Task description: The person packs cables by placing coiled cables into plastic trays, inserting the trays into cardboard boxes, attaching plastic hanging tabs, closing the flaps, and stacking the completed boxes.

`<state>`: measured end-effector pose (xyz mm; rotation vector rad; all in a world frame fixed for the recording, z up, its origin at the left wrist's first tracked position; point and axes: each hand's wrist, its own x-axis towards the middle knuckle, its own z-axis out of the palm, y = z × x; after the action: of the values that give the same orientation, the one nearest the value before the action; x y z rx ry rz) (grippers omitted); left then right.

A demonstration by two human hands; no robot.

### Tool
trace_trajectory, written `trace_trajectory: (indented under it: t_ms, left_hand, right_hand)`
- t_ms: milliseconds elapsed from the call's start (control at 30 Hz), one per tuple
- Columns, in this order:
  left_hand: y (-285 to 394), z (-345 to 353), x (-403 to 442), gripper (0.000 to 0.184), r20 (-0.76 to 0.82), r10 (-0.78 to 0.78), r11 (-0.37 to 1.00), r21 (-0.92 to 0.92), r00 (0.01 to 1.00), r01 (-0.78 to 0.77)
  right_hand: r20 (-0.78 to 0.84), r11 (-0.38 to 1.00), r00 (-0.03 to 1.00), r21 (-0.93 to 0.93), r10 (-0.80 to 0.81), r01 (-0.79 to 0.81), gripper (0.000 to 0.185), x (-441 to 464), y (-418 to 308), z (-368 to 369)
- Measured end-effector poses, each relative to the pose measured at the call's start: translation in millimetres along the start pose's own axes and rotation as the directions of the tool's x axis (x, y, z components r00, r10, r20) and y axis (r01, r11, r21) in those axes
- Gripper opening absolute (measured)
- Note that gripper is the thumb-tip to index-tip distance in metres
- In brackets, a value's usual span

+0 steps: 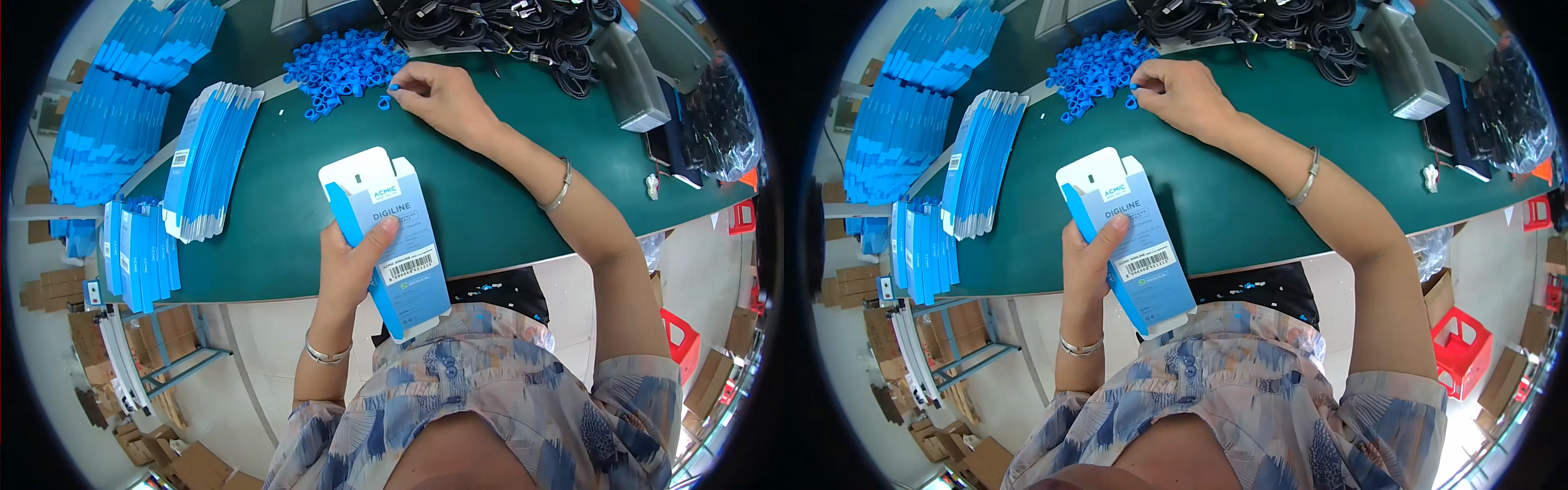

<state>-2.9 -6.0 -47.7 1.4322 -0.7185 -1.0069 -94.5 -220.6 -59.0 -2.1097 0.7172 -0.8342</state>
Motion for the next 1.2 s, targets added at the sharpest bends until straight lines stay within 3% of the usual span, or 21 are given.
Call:
trace_trajectory:
  t_ms: [67,267,333,400,433,567,767,900,933,1067,1100,1200]
  left_hand:
    - [2.2,0.6,-0.1,0.021,0.003,-0.011,1.0,0.019,1.0,0.011]
    - [12.9,9.4,0.0,0.025,-0.049,0.0,0.984,0.181,0.999,0.009]
    - [12.8,23.2,6.8,0.024,-0.164,0.231,0.948,0.26,0.959,-0.184]
    - [12.1,33.1,9.2,0.023,-0.26,0.449,0.867,0.356,0.855,-0.348]
    - [12.0,33.9,8.6,0.023,-0.261,0.452,0.867,0.355,0.853,-0.35]
    - [11.2,29.0,11.7,0.023,0.136,0.723,0.475,0.614,0.677,-0.631]
    - [14.6,22.3,6.7,0.017,0.142,0.67,0.595,0.483,0.728,-0.642]
    - [24.7,25.0,3.8,0.009,0.177,0.757,0.399,0.637,0.628,-0.66]
    - [23.9,26.0,2.8,0.009,0.176,0.757,0.399,0.638,0.629,-0.658]
    - [18.6,31.7,0.8,0.005,-0.042,0.645,0.646,0.563,0.763,-0.515]
    - [18.4,30.8,-0.4,0.005,-0.045,0.644,0.648,0.564,0.764,-0.512]
    - [19.0,28.2,-4.2,0.015,-0.039,0.419,0.83,0.422,0.907,-0.365]
  right_hand:
    - [0.043,0.993,0.997,0.095,0.066,-0.07,0.013,-5.5,-10.1,-5.8]
    - [0.003,0.985,1.0,0.171,0.005,-0.005,0.009,-29.6,-42.5,-27.4]
    - [-0.003,0.987,0.991,0.091,-0.133,0.132,0.008,-44.8,-53.2,-31.6]
    - [0.011,0.963,0.963,0.012,-0.268,0.268,0.007,-58.5,-60.9,-33.9]
    - [0.011,0.963,0.963,0.011,-0.271,0.271,0.007,-62.8,-62.8,-34.0]
    - [0.052,0.969,0.97,-0.051,-0.238,0.241,0.008,-75.8,-64.1,-30.5]
    - [0.126,0.978,0.97,0.026,-0.208,0.206,0.009,-88.3,-74.1,-34.2]
    - [0.112,0.975,0.991,0.215,-0.075,0.05,0.008,-93.1,-80.2,-28.5]
    - [0.113,0.975,0.991,0.216,-0.076,0.05,0.008,-94.9,-82.0,-25.0]
    - [-0.12,0.916,0.99,0.402,0.078,-0.024,0.007,-99.3,-87.5,-4.3]
    - [-0.116,0.915,0.99,0.402,0.078,-0.025,0.007,-101.4,-87.8,-1.4]
    - [-0.184,0.969,0.983,0.247,0.023,0.023,0.005,-106.8,-88.2,4.9]
